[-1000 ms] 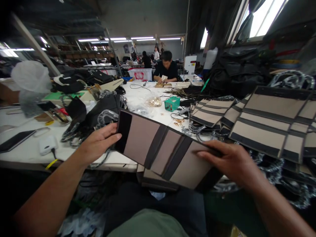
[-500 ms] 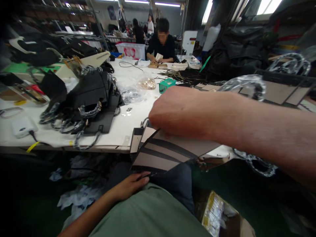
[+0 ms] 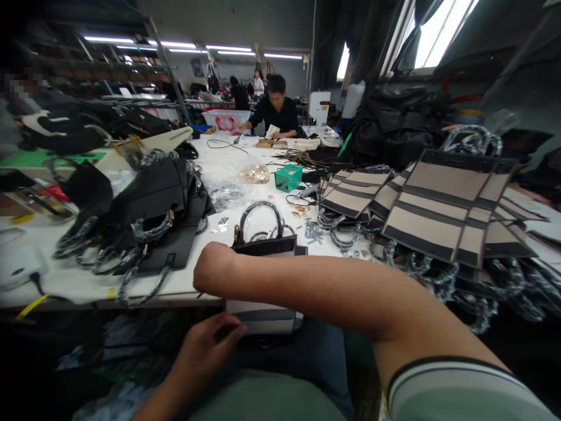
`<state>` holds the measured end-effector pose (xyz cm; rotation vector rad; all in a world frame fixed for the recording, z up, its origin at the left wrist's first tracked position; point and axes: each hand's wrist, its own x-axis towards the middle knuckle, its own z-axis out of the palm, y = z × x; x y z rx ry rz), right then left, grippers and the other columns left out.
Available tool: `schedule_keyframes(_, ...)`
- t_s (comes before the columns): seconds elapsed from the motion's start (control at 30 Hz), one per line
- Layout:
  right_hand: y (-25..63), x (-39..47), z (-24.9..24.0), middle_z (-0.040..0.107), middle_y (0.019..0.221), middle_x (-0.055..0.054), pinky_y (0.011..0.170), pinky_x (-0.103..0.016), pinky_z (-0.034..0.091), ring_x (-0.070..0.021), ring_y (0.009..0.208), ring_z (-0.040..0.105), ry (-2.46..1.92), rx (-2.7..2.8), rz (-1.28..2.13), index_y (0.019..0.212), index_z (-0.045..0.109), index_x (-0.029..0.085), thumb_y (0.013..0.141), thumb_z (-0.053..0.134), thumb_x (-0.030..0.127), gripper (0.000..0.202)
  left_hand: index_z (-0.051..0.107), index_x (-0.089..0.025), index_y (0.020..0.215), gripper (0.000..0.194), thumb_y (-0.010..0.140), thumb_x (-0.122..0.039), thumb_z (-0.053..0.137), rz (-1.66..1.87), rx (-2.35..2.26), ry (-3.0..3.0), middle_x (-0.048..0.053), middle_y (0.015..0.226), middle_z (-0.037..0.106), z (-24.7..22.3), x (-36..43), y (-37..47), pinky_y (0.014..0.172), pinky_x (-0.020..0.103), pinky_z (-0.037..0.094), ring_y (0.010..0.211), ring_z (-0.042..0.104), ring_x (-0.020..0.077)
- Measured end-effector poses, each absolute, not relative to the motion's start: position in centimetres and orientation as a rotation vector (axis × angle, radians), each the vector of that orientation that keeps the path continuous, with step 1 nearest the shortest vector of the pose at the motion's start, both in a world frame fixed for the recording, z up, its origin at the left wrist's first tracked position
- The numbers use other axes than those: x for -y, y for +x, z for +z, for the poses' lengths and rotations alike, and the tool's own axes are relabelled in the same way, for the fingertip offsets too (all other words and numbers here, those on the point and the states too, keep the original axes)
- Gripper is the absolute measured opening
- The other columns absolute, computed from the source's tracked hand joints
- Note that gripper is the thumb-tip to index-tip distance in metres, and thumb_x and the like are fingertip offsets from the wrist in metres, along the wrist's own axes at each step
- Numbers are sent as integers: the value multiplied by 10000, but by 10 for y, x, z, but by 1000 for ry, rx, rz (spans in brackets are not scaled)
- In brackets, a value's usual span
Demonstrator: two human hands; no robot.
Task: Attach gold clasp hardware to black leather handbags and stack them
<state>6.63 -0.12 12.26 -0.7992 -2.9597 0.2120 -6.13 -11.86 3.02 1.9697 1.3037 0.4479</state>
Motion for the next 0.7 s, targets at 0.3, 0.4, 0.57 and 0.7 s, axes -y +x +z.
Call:
schedule_keyframes(0.3, 107, 84, 101, 710, 953, -53, 812, -336, 455, -207, 894, 620, -1008, 2661, 97, 979, 672, 195, 909, 582, 335, 180, 491, -176, 1272, 610, 765, -488, 621, 878, -1550, 1788, 118, 1153, 646, 3, 78, -67, 865, 459, 520, 1009, 640, 294)
schedule_keyframes(0.4, 134, 143, 44, 713, 778, 13, 672, -239, 445, -145, 717, 644, -1384, 2259, 606, 825, 700, 233, 906, 594, 341, 172, 497, -184, 1302, 562, 816, -451, 587, 905, -1578, 1903, 120, 1223, 622, 9, 64, -68, 934, 469, 493, 1035, 626, 277)
schedule_keyframes(0.57, 202, 179, -10, 699, 887, -40, 705, -281, 498, -192, 752, 655, -1948, 1209, 525, 1087, 666, 195, 858, 610, 511, 394, 504, -145, 1312, 591, 831, -480, 579, 771, -1574, 2107, 156, 1224, 609, 18, 36, -53, 1022, 514, 427, 1187, 544, 332)
schedule_keyframes(0.7, 214, 156, -7, 647, 885, -36, 655, -316, 506, -193, 682, 617, -2043, 1223, 417, 1287, 560, 189, 809, 626, 558, 606, 447, -128, 1361, 642, 835, -470, 583, 838, -1552, 2014, 170, 1290, 570, 5, 34, -29, 1067, 510, 392, 1247, 504, 328)
